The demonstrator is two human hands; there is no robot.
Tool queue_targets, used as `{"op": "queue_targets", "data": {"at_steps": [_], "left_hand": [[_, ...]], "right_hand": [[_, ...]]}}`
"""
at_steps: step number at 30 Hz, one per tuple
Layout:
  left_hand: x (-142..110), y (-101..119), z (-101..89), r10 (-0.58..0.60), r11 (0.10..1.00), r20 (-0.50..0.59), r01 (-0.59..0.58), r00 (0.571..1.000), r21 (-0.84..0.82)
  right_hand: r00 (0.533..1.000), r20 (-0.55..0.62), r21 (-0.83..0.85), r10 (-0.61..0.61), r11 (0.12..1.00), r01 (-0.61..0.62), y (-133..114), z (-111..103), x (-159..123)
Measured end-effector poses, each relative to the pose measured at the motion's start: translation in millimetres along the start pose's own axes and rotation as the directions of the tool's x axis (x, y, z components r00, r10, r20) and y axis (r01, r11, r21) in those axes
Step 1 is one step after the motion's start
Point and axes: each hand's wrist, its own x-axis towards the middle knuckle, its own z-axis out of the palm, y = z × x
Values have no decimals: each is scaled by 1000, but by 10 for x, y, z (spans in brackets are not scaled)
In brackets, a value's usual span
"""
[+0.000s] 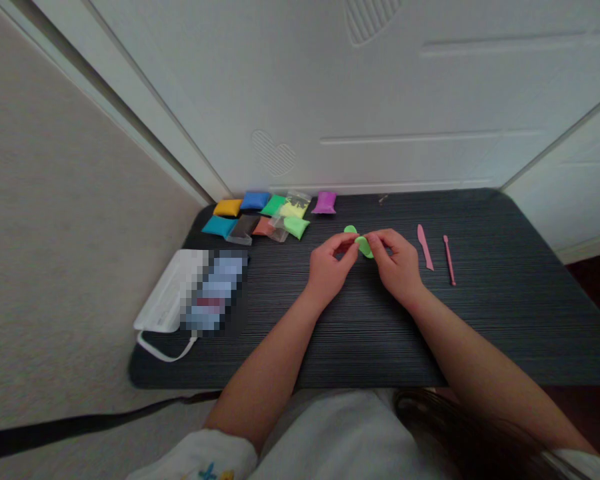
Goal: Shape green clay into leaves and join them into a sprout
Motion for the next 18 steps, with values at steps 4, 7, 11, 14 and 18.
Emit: {"op": "queue_targets", "data": {"at_steps": [4, 7, 11, 14, 18], "left_hand": [[2, -1, -2, -7, 1000, -3, 7, 1000, -12], [-1, 10, -3, -8, 1000, -8, 8, 1000, 9], [0, 12, -4, -10, 1000, -27, 10, 1000, 14], [10, 2, -11, -27, 1000, -63, 27, 998, 7], [24, 8, -24, -32, 999, -111, 35, 993, 21]], "right_hand": [[1000, 20, 20, 20, 1000, -21, 22, 17, -1], [999, 17, 23, 35, 999, -36, 29, 30, -2], [997, 11, 81, 81, 993, -81, 33, 33, -3], [992, 45, 134, 117, 983, -122, 33, 34, -3], [985, 100, 189, 143, 969, -160, 38, 53, -10]]}}
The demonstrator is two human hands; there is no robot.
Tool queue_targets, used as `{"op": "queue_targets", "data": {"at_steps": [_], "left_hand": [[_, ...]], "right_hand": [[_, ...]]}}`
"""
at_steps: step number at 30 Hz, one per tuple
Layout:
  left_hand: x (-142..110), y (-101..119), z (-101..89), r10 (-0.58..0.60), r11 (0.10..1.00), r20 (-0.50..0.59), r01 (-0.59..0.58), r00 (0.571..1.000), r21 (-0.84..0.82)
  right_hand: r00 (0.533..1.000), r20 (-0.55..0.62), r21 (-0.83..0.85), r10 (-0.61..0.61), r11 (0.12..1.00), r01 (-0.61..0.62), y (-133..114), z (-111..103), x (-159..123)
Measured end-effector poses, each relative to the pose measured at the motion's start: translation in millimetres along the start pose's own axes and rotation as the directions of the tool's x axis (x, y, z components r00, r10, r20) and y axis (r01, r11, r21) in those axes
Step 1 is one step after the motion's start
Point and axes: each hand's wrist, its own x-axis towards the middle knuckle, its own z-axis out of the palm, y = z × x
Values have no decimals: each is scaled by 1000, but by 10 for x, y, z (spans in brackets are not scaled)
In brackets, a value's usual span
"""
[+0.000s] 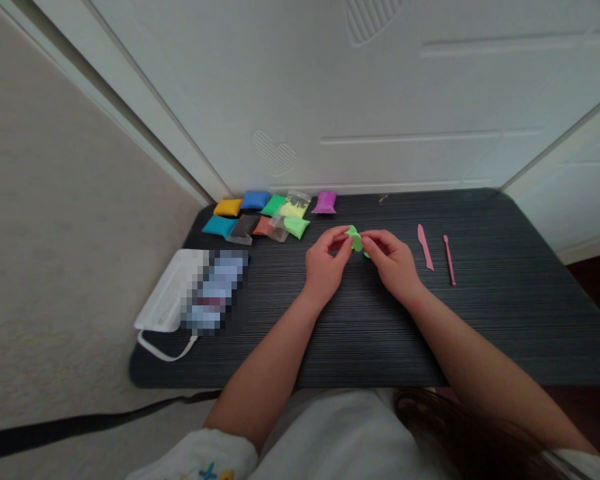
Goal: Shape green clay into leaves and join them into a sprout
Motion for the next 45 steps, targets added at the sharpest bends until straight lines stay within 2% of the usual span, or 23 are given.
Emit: {"op": "queue_targets", "data": {"at_steps": [6, 11, 22, 31, 41, 45], "left_hand": [[-12, 31, 5, 6, 999, -15, -6, 1000, 35], [-49, 23, 49, -42, 999, -11, 42, 999, 0], [-38, 32, 42, -58, 994, 16, 60, 998, -95], [-37, 60, 23, 21, 1000, 11, -21, 1000, 22], [-20, 57, 5, 6, 999, 12, -6, 1000, 51], [-16, 38, 11, -23, 1000, 20, 23, 1000, 16]], "right_hand": [[999, -36, -74, -20, 997, 18, 13, 23, -14], [997, -57, -105, -53, 993, 47, -12, 30, -32], [998, -18, -44, -61, 997, 60, -31, 60, -55], [1000, -16, 22, -18, 1000, 18, -26, 60, -57], [1000, -9, 9, -1, 1000, 1, -15, 42, -37], [1000, -2, 11, -7, 1000, 7, -9, 41, -38]]}}
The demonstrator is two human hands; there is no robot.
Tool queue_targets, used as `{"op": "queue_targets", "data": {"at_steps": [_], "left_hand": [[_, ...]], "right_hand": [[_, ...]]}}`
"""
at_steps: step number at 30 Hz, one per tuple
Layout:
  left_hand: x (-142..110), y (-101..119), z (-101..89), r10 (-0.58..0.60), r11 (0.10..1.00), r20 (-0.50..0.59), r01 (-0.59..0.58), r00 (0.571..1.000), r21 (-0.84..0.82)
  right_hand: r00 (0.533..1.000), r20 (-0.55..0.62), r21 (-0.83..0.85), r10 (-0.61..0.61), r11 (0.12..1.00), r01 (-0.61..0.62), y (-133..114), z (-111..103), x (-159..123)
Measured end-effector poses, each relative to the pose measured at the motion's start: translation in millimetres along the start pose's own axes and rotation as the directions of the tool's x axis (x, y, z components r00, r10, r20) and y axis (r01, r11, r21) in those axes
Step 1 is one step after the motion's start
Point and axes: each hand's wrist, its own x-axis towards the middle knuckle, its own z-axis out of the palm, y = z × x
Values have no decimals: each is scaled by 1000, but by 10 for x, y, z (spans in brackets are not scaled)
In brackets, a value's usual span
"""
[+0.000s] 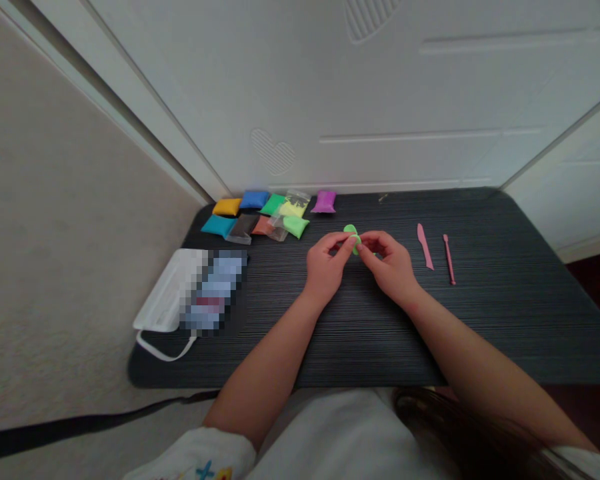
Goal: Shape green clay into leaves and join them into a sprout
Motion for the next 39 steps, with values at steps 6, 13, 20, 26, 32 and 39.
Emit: {"op": "queue_targets", "data": {"at_steps": [6, 13, 20, 26, 32, 39], "left_hand": [[9, -14, -3, -11, 1000, -2, 11, 1000, -7], [4, -7, 1, 16, 1000, -21, -16, 1000, 8], [0, -54, 22, -20, 1000, 14, 20, 1000, -24], [3, -78, 17, -16, 1000, -33, 17, 999, 23], [5, -60, 14, -27, 1000, -30, 28, 999, 8], [7, -47, 6, -11, 1000, -20, 11, 1000, -1]], "right_hand": [[1000, -29, -13, 10, 1000, -11, -3, -8, -1], [999, -39, -16, -1, 1000, 0, -4, -4, -5], [996, -83, 34, 36, 999, -33, 30, 15, 8], [997, -73, -5, 2, 1000, -2, 11, 17, -10], [996, -83, -40, -28, 999, 25, 4, 9, -13], [996, -80, -56, -43, 998, 38, -2, -6, -5]]}}
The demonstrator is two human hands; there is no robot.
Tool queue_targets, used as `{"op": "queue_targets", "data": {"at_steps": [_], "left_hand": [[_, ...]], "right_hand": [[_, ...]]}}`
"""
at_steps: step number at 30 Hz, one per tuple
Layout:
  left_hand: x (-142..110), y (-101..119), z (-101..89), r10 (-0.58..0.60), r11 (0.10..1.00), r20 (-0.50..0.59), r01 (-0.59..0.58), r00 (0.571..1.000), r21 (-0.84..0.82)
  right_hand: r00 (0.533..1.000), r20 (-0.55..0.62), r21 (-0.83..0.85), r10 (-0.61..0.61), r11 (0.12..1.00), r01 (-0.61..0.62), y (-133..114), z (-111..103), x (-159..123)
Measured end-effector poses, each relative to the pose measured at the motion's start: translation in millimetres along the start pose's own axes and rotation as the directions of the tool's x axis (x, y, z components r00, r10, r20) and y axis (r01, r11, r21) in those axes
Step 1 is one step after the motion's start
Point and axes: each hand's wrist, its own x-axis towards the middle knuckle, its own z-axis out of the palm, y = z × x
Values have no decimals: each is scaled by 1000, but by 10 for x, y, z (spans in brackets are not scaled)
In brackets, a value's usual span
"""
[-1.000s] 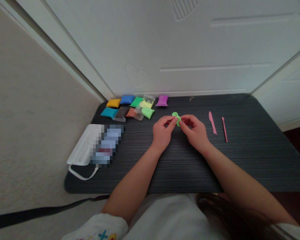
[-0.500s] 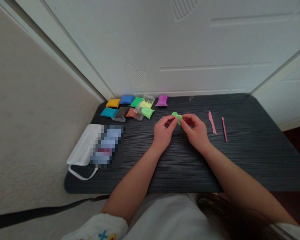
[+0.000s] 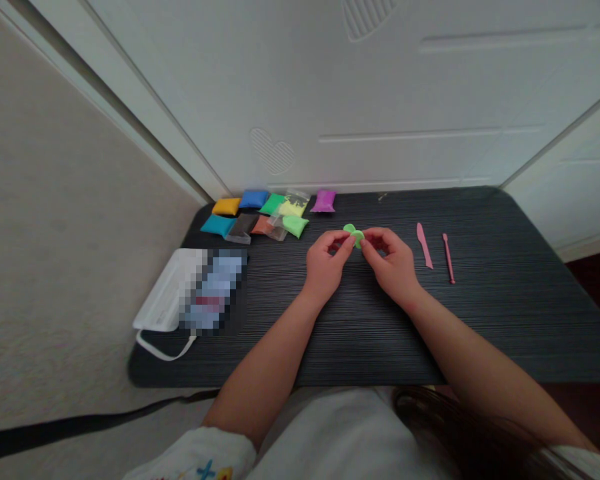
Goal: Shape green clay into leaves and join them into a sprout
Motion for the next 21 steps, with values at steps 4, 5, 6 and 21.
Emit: {"op": "queue_targets", "data": {"at_steps": [4, 5, 6, 21], "left_hand": [[-5, 18, -10, 28, 999, -18, -27, 999, 35], [-6, 24, -11, 32, 999, -14, -32, 999, 37], [-7, 29, -11, 35, 999, -6, -34, 999, 34], [10, -13, 0, 45, 993, 74, -53, 996, 109]], "right_hand": [[999, 7, -61, -33, 998, 33, -29, -19, 2], [999, 4, -73, -37, 997, 38, -34, -22, 3], [999, 1, -83, -41, 996, 41, -38, -25, 4], [993, 4, -176, -121, 977, 120, -6, -30, 18]]}}
